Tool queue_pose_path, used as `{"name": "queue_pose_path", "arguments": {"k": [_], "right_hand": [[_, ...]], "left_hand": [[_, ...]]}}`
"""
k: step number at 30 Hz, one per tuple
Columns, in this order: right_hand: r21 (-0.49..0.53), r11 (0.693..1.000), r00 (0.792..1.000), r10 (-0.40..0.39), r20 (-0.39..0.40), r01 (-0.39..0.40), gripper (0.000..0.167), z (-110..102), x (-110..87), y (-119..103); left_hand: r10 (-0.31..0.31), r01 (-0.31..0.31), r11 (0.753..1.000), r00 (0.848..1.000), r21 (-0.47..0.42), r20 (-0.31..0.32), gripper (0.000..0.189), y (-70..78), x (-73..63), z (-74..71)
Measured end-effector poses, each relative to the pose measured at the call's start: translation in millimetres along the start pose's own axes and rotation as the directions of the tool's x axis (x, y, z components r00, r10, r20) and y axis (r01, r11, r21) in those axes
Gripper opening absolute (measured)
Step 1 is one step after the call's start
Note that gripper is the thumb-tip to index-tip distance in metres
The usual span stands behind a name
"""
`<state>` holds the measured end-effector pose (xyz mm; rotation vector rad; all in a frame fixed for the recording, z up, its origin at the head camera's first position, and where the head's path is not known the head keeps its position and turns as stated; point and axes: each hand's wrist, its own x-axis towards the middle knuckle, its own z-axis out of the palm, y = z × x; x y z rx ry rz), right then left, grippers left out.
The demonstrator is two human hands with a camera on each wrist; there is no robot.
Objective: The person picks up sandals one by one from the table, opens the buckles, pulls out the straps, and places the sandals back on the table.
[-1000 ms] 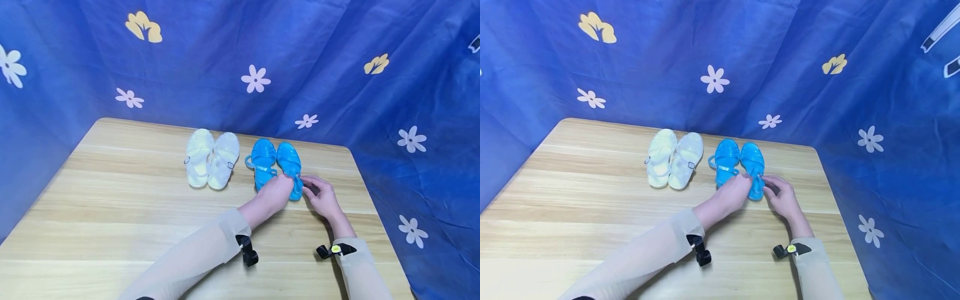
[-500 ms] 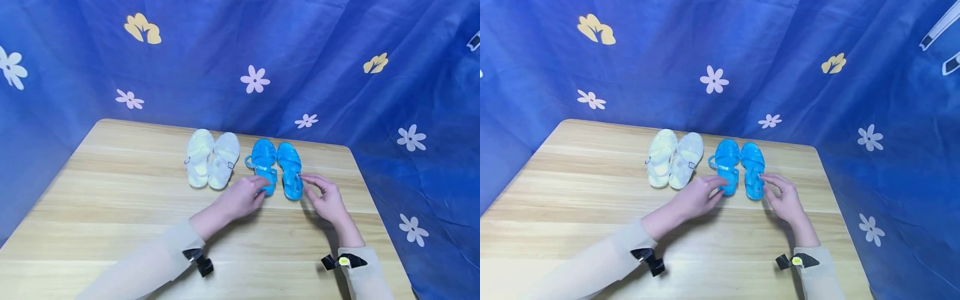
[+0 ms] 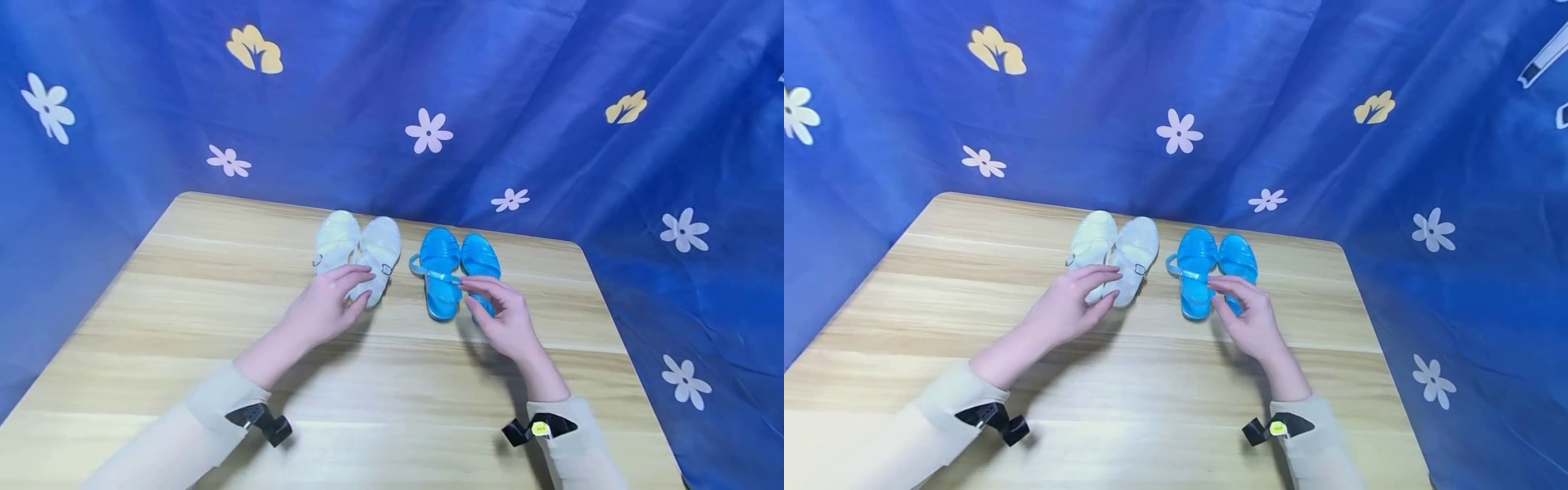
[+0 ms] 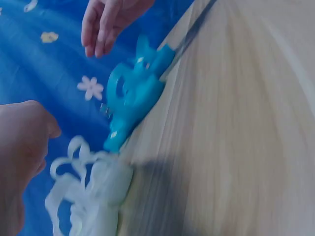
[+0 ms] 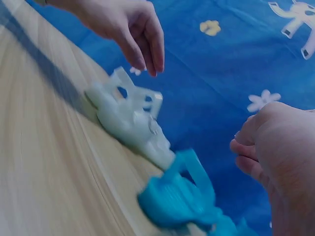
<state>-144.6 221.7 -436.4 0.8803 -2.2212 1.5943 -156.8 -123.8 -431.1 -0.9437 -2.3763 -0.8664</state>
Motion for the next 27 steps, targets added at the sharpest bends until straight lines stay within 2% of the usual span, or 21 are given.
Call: {"name": "queue_pose_path", "arguments": {"k": [5, 9, 14, 18, 21, 24, 27], "right_hand": [[0.035, 0.999, 0.999, 0.026, 0.022, -0.027, 0.034, 26.3, 16.1, -5.1], [0.025, 0.993, 0.993, 0.112, 0.043, -0.113, 0.034, 48.9, 28.1, -8.9], [-0.049, 0.979, 0.977, 0.199, 0.079, -0.196, 0.037, 76.6, 38.9, -7.8], [-0.114, 0.977, 0.978, 0.191, 0.079, -0.181, 0.042, 100.7, 44.5, -0.9], [-0.194, 0.970, 0.985, 0.162, 0.061, -0.147, 0.047, 117.7, 47.7, 6.6], [-0.298, 0.945, 0.989, 0.144, 0.025, -0.130, 0.047, 129.9, 49.0, 14.3], [-0.363, 0.920, 0.988, 0.155, -0.012, -0.149, 0.039, 136.1, 48.2, 20.7]], "left_hand": [[-0.055, 0.055, 0.998, 0.998, -0.007, 0.016, 0.033, -17.7, -4.4, -9.9], [-0.091, 0.092, 0.995, 0.996, -0.039, 0.027, 0.033, -31.2, 0.4, -11.6], [-0.123, 0.127, 0.992, 0.984, -0.022, 0.128, 0.038, -47.4, 17.2, -5.6], [-0.137, 0.137, 0.990, 0.968, 0.014, 0.211, 0.042, -51.6, 28.1, 0.1], [-0.144, 0.140, 0.990, 0.960, 0.031, 0.241, 0.039, -51.6, 32.3, 1.9], [-0.151, 0.145, 0.989, 0.958, 0.041, 0.244, 0.033, -52.4, 34.5, 3.8], [-0.153, 0.149, 0.988, 0.960, 0.031, 0.237, 0.029, -52.9, 35.7, 6.6]]}}
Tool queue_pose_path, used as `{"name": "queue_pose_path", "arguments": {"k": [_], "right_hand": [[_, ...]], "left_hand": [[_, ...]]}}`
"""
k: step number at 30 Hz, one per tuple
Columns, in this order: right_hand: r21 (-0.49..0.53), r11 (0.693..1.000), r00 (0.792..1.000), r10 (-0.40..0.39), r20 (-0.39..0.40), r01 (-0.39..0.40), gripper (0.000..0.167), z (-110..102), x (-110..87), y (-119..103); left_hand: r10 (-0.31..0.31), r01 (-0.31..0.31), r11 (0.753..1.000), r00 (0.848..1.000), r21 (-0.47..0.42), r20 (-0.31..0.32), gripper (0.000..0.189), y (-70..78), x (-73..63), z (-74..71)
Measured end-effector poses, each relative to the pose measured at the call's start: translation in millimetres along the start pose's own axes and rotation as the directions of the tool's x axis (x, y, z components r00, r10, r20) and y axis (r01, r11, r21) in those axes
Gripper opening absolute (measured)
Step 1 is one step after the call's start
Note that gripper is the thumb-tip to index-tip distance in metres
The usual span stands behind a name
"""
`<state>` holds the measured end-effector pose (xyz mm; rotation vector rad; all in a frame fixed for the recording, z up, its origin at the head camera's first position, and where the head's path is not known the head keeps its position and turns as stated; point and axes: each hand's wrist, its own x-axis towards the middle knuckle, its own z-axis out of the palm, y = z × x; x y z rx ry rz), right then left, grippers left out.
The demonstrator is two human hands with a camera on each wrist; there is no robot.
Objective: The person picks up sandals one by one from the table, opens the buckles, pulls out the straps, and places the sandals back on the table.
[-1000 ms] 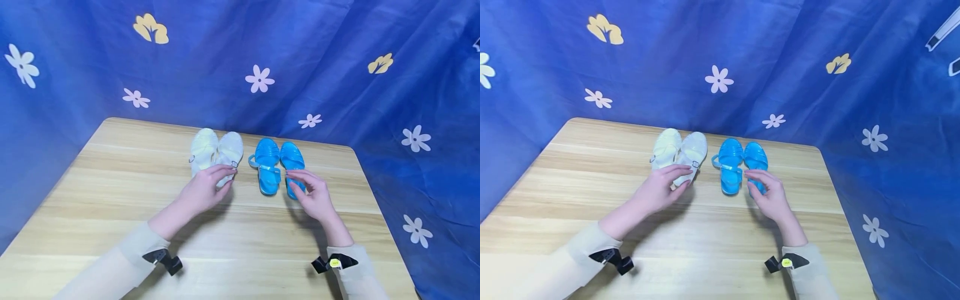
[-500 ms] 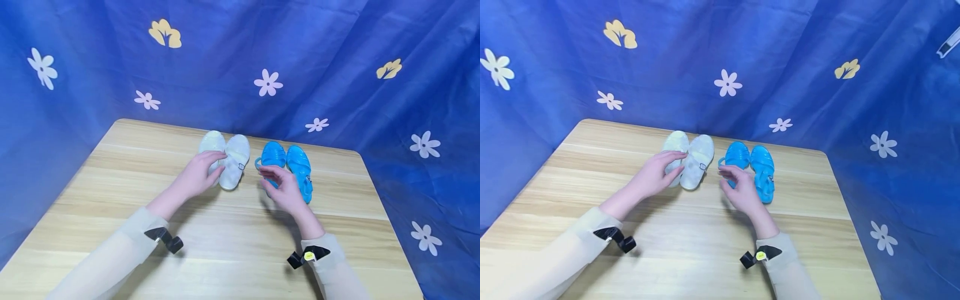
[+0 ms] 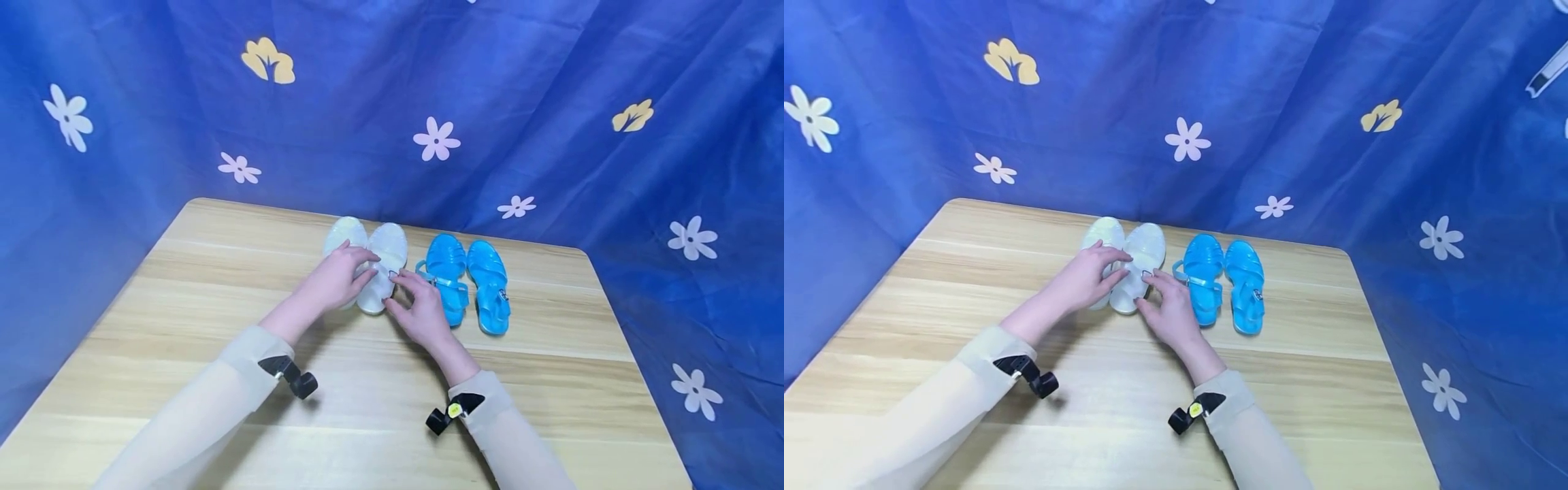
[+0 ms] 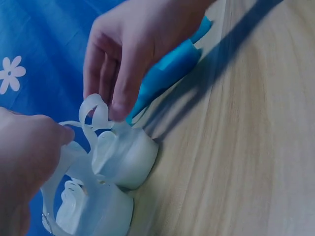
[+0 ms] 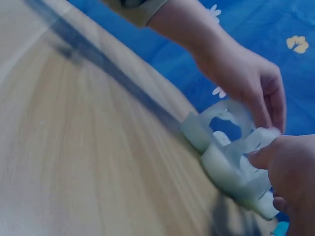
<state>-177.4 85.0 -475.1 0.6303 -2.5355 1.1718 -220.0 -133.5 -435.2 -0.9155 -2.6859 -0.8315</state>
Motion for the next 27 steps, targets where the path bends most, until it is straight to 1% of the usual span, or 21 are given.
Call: {"name": "queue_pose_path", "arguments": {"k": [4, 6, 11, 13, 16, 19, 22, 24, 27], "right_hand": [[-0.001, 1.000, 1.000, 0.023, -0.012, -0.023, 0.027, 2.0, -1.6, 4.0], [0.001, 1.000, 1.000, 0.013, -0.016, -0.013, 0.027, 2.6, -1.7, 5.7], [-0.047, 0.999, 0.999, 0.003, -0.054, -0.006, 0.035, 8.0, -1.0, 8.9], [-0.059, 0.998, 0.997, 0.002, -0.078, -0.007, 0.033, 11.0, -1.6, 9.5], [-0.047, 0.999, 0.995, -0.019, -0.099, 0.015, 0.029, 15.2, -4.1, 9.2], [-0.038, 0.997, 0.994, -0.067, -0.092, 0.064, 0.028, 18.1, -8.4, 8.6], [-0.037, 0.994, 0.992, -0.104, -0.078, 0.101, 0.027, 18.5, -12.9, 8.5], [-0.046, 0.993, 0.991, -0.114, -0.070, 0.111, 0.026, 16.8, -16.3, 8.6], [-0.046, 0.993, 0.993, -0.112, -0.049, 0.109, 0.023, 12.5, -21.5, 9.3]], "left_hand": [[0.025, -0.025, 1.000, 1.000, -0.007, -0.017, 0.027, 4.5, -0.1, 2.1], [0.045, -0.045, 0.999, 0.999, 0.001, -0.026, 0.026, 8.7, -1.7, 1.4], [0.084, -0.083, 0.996, 0.996, 0.021, -0.037, 0.024, 20.1, -4.8, -1.6], [0.087, -0.086, 0.996, 0.995, 0.021, -0.040, 0.024, 22.4, -5.8, -1.7], [0.076, -0.076, 0.997, 0.996, 0.004, -0.050, 0.024, 22.8, -8.4, -2.0], [0.063, -0.064, 0.998, 0.996, -0.019, -0.057, 0.023, 22.4, -13.1, -3.8], [0.062, -0.063, 0.998, 0.997, -0.028, -0.050, 0.023, 22.3, -16.3, -5.7], [0.071, -0.072, 0.997, 0.997, -0.013, -0.036, 0.023, 22.9, -17.7, -6.4], [0.110, -0.110, 0.993, 0.994, 0.033, -0.012, 0.022, 25.6, -19.2, -7.1]]}}
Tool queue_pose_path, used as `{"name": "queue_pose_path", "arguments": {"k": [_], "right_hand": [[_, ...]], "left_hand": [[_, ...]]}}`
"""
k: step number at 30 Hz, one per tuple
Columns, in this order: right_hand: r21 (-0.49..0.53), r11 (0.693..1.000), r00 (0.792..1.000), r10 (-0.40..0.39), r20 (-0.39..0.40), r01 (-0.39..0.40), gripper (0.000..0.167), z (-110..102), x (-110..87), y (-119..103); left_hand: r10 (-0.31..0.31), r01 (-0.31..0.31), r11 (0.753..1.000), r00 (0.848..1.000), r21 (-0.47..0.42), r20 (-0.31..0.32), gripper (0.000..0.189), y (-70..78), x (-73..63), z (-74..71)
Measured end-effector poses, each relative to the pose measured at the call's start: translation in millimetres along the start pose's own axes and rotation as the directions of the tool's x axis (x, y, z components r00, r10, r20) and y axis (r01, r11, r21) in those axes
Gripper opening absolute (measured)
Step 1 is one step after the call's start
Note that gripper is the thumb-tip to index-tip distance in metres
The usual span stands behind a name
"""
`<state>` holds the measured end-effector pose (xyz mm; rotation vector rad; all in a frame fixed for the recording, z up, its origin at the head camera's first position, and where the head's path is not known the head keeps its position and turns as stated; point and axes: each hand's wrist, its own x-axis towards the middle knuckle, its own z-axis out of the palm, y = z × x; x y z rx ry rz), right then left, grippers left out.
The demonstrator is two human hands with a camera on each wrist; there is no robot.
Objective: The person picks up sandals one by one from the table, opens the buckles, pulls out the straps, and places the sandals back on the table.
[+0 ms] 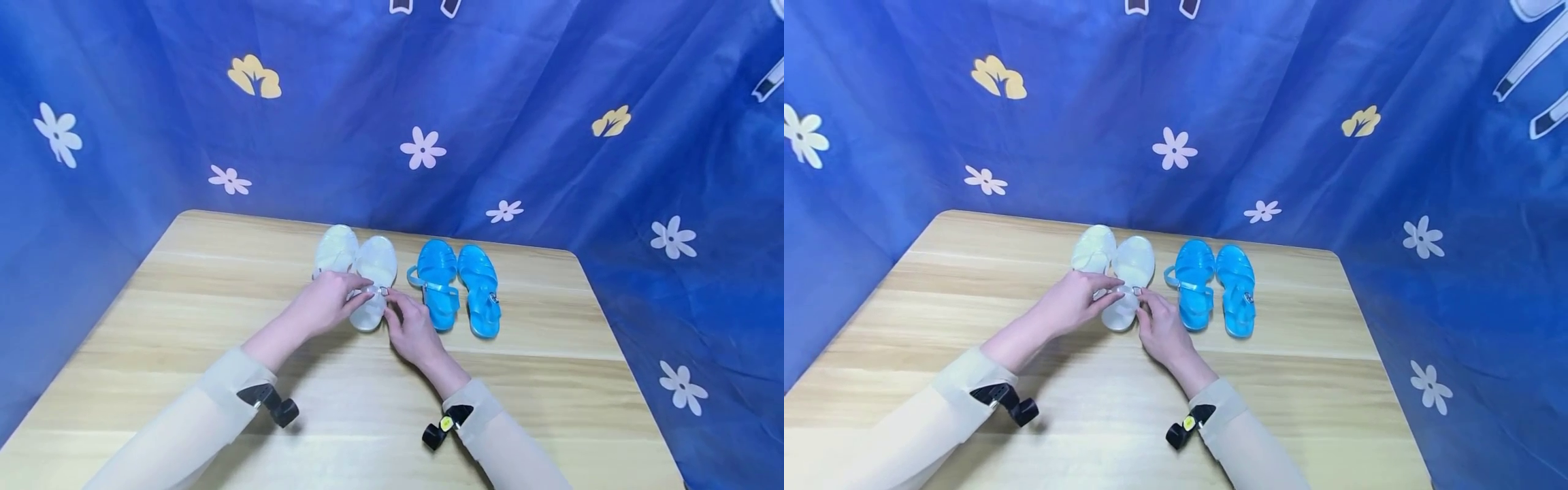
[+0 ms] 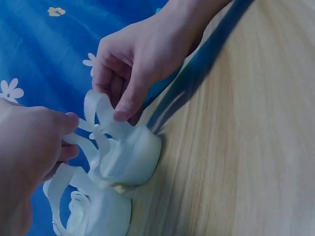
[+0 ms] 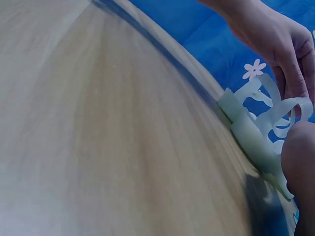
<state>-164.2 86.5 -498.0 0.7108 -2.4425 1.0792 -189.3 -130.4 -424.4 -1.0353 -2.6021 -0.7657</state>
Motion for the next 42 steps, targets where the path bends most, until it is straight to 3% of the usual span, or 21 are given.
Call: {"name": "queue_pose_path", "arguments": {"k": [7, 17, 27, 42], "right_hand": [[0.012, 1.000, 0.999, -0.021, 0.049, 0.020, 0.020, -5.7, -13.6, 1.8], [0.042, 0.998, 0.997, -0.045, 0.069, 0.042, 0.022, -11.3, -25.1, -0.6], [0.086, 0.996, 0.994, -0.039, 0.107, 0.030, 0.026, -15.0, -36.7, -9.5], [0.125, 0.989, 0.984, -0.091, 0.156, 0.072, 0.021, -23.2, -53.4, -19.8]], "left_hand": [[0.071, -0.074, 0.993, 0.997, 0.089, 0.031, 0.023, 9.7, -10.9, 1.6], [0.027, -0.026, 0.999, 1.000, 0.034, -0.001, 0.023, 17.6, -25.1, 3.8], [-0.082, 0.081, 0.996, 0.997, -0.045, -0.002, 0.024, 23.6, -43.4, 3.4], [-0.058, 0.057, 0.994, 0.998, -0.092, -0.004, 0.022, 41.9, -65.8, -2.4]]}}
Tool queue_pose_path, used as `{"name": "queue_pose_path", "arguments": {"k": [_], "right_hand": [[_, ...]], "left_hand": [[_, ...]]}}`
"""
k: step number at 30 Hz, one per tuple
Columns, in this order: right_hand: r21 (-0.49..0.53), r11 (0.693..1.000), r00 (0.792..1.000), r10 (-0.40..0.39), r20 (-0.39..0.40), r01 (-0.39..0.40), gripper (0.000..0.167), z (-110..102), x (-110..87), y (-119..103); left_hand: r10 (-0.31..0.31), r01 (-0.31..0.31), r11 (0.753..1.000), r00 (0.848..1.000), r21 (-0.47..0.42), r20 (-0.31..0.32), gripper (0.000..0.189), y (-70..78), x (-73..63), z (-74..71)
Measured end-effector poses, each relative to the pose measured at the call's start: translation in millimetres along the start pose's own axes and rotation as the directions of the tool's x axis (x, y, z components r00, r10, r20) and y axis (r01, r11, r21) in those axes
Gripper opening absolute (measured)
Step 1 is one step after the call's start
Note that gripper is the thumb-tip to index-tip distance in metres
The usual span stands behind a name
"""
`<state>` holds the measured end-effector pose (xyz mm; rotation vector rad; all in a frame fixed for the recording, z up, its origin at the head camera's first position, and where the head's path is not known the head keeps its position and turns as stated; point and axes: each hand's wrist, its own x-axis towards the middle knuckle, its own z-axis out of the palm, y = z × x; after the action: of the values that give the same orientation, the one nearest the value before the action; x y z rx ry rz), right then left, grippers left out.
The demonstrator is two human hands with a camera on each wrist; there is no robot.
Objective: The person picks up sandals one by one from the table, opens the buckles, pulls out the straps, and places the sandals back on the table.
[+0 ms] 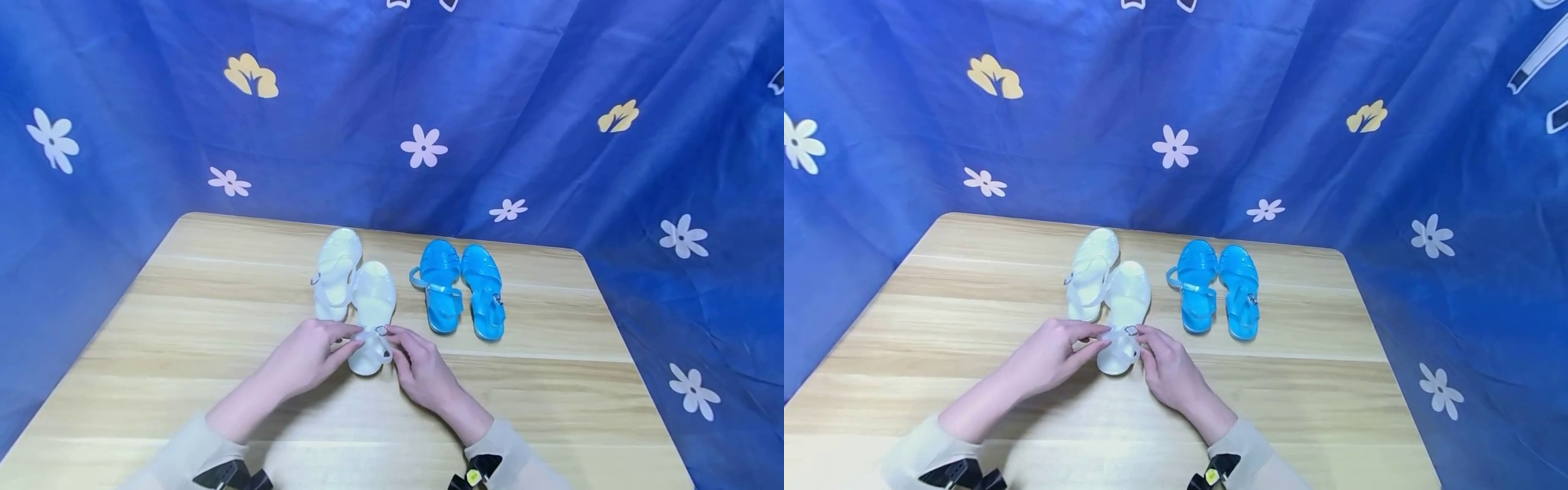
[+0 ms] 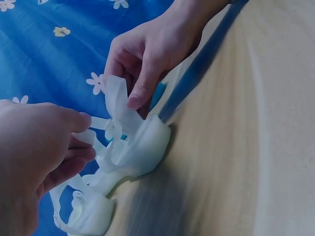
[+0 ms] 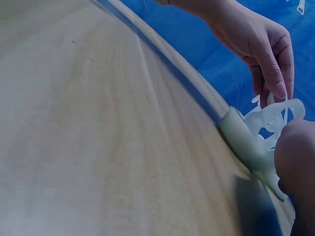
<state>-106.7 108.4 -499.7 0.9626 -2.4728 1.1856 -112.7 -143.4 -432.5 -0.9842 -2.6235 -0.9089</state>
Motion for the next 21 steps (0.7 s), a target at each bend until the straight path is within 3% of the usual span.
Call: {"name": "queue_pose_path", "arguments": {"k": [7, 21], "right_hand": [[0.010, 1.000, 0.999, 0.003, 0.041, -0.004, 0.021, -3.4, -10.6, -8.4], [0.044, 0.999, 0.997, 0.017, 0.081, -0.021, 0.020, -5.5, -28.6, -22.3]], "left_hand": [[0.022, -0.022, 1.000, 1.000, 0.004, -0.017, 0.021, 5.6, -8.8, -0.7], [0.073, -0.073, 0.997, 0.996, 0.002, 0.049, 0.020, 16.4, -24.5, -6.0]]}}
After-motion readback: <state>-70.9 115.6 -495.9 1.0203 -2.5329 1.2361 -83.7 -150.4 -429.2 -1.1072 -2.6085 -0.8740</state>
